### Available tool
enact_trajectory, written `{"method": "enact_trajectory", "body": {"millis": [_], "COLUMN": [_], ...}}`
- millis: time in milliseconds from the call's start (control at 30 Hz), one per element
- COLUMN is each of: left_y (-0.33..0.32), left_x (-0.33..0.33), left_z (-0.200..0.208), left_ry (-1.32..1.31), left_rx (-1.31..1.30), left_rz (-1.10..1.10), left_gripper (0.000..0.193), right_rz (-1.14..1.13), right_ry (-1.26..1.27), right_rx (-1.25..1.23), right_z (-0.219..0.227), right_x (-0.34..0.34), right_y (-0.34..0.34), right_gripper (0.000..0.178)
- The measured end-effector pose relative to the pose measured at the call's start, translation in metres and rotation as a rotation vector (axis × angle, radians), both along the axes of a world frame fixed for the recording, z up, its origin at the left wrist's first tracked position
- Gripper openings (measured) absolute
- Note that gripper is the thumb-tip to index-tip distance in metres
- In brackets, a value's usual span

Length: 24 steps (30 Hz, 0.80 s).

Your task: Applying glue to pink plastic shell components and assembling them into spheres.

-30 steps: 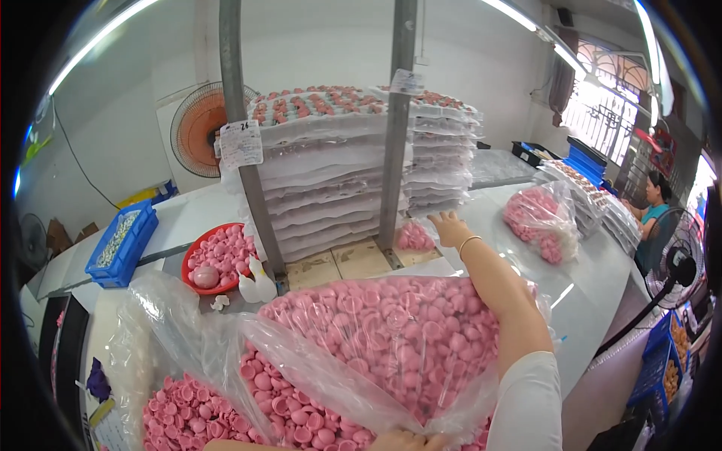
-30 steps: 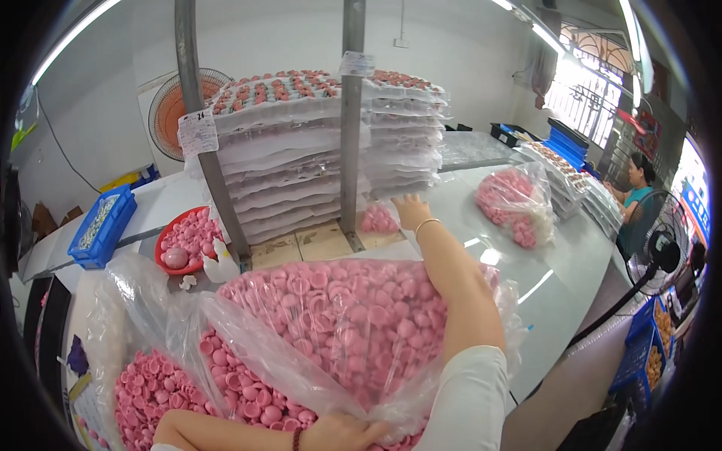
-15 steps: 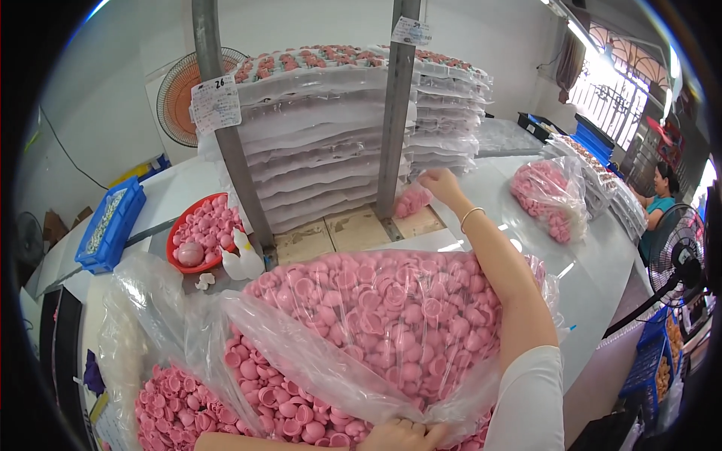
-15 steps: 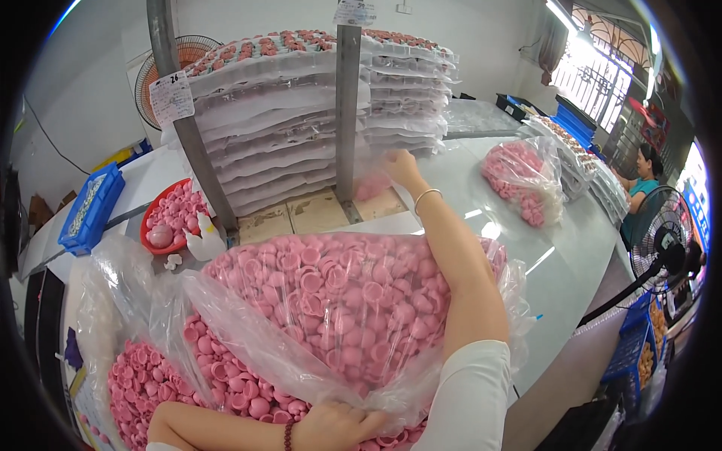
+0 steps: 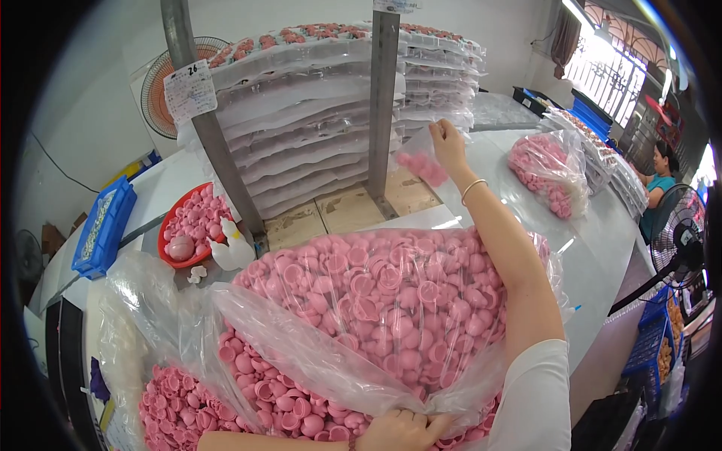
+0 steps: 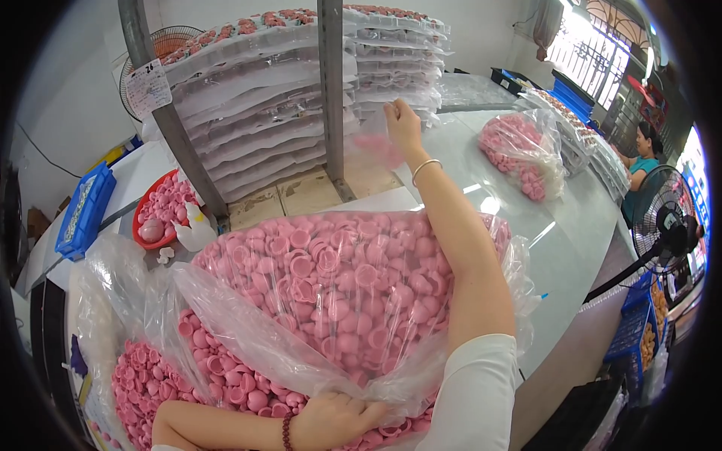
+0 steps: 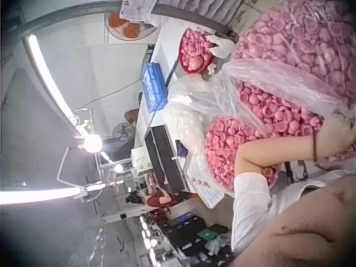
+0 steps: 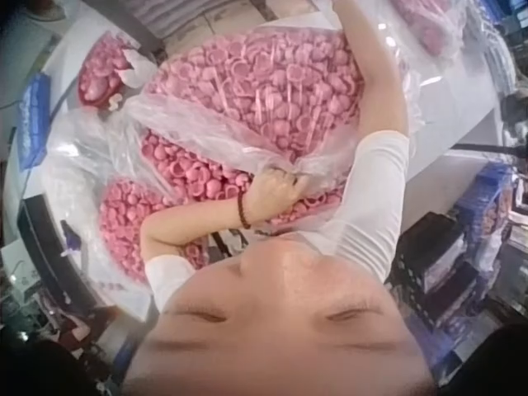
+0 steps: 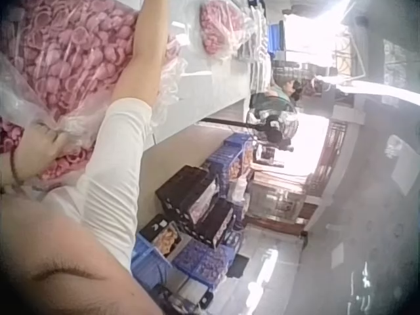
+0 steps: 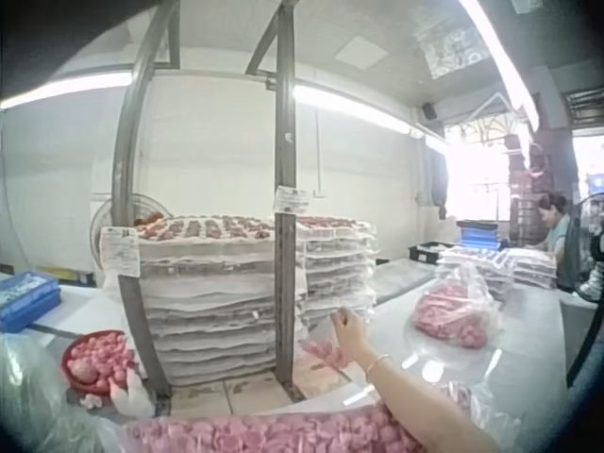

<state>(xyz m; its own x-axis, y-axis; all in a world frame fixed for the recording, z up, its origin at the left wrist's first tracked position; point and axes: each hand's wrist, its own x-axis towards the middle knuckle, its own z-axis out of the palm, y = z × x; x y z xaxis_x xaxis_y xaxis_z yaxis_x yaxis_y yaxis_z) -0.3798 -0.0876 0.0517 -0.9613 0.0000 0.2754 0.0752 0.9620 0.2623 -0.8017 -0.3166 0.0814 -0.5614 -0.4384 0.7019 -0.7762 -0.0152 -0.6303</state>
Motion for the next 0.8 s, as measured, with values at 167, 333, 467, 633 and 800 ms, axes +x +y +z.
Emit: {"method": "enact_trajectory", "body": {"millis": [167, 333, 467, 633, 800], "left_y": [0.000, -0.001, 0.000, 0.001, -0.002], "left_x": [-0.001, 0.001, 0.001, -0.001, 0.001], "left_z": [0.004, 0.001, 0.003, 0.004, 0.002], "left_ry": [-0.014, -0.009, -0.001, -0.005, 0.002], "left_rx": [0.012, 0.012, 0.009, 0.027, 0.026], "left_rz": [-0.026, -0.004, -0.005, -0.020, -0.009], "left_gripper": [0.013, 0.014, 0.013, 0.018, 0.019], "right_rz": [-0.251, -0.013, -0.068, -0.011, 0.180], "right_ry": [0.006, -0.441, -0.109, 0.221, 0.039], "right_rx": [0.238, 0.552, 0.487, 0.899, 1.277], "right_z": [-0.006, -0.009, -0.020, -0.058, -0.020], "right_x": [-0.030, -0.031, -0.046, -0.063, -0.013], "right_y": [0.001, 0.004, 0.006, 0.013, 0.025], "right_gripper": [0.027, 0.036, 0.046, 0.064, 0.047]}}
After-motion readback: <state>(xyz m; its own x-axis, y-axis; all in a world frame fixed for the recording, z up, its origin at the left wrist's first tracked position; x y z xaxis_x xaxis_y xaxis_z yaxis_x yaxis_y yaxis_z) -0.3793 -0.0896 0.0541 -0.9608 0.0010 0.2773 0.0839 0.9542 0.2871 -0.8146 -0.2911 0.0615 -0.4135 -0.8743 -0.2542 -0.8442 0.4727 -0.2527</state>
